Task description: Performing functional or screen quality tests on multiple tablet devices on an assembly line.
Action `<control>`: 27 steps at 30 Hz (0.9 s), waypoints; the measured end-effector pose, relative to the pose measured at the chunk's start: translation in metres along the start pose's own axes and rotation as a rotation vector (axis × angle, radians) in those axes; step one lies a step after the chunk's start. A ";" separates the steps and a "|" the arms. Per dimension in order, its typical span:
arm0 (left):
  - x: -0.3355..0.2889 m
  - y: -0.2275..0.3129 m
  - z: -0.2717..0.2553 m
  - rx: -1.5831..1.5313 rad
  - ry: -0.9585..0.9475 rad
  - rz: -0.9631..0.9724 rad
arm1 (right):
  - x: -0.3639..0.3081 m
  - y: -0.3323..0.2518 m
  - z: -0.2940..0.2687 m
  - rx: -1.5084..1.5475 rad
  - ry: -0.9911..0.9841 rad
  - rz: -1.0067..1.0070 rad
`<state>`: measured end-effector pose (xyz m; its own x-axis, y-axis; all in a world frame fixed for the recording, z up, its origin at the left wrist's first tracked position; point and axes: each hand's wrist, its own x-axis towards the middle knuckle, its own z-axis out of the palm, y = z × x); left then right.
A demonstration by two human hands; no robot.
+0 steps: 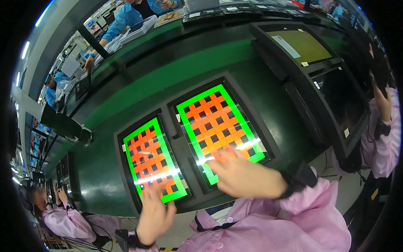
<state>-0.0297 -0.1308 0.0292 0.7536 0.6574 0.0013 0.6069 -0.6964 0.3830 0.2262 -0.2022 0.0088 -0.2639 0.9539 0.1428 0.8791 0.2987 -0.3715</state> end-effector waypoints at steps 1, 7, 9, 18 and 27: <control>0.017 -0.007 -0.003 -0.017 0.079 -0.049 | 0.019 0.012 -0.010 0.039 -0.008 0.010; 0.096 -0.065 0.013 0.032 0.304 -0.034 | 0.098 0.057 0.021 0.074 0.227 0.061; 0.098 -0.068 0.019 0.073 0.258 -0.052 | 0.095 0.059 0.027 0.027 0.227 0.052; 0.055 -0.086 0.000 0.176 0.334 -0.345 | 0.059 0.071 0.007 0.004 0.279 0.371; 0.042 -0.063 0.006 0.111 0.262 -0.302 | 0.045 0.050 0.007 -0.082 0.203 0.301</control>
<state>-0.0349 -0.0615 -0.0007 0.4560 0.8781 0.1449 0.8253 -0.4781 0.3004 0.2557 -0.1439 -0.0103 0.0878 0.9715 0.2202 0.9364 -0.0051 -0.3508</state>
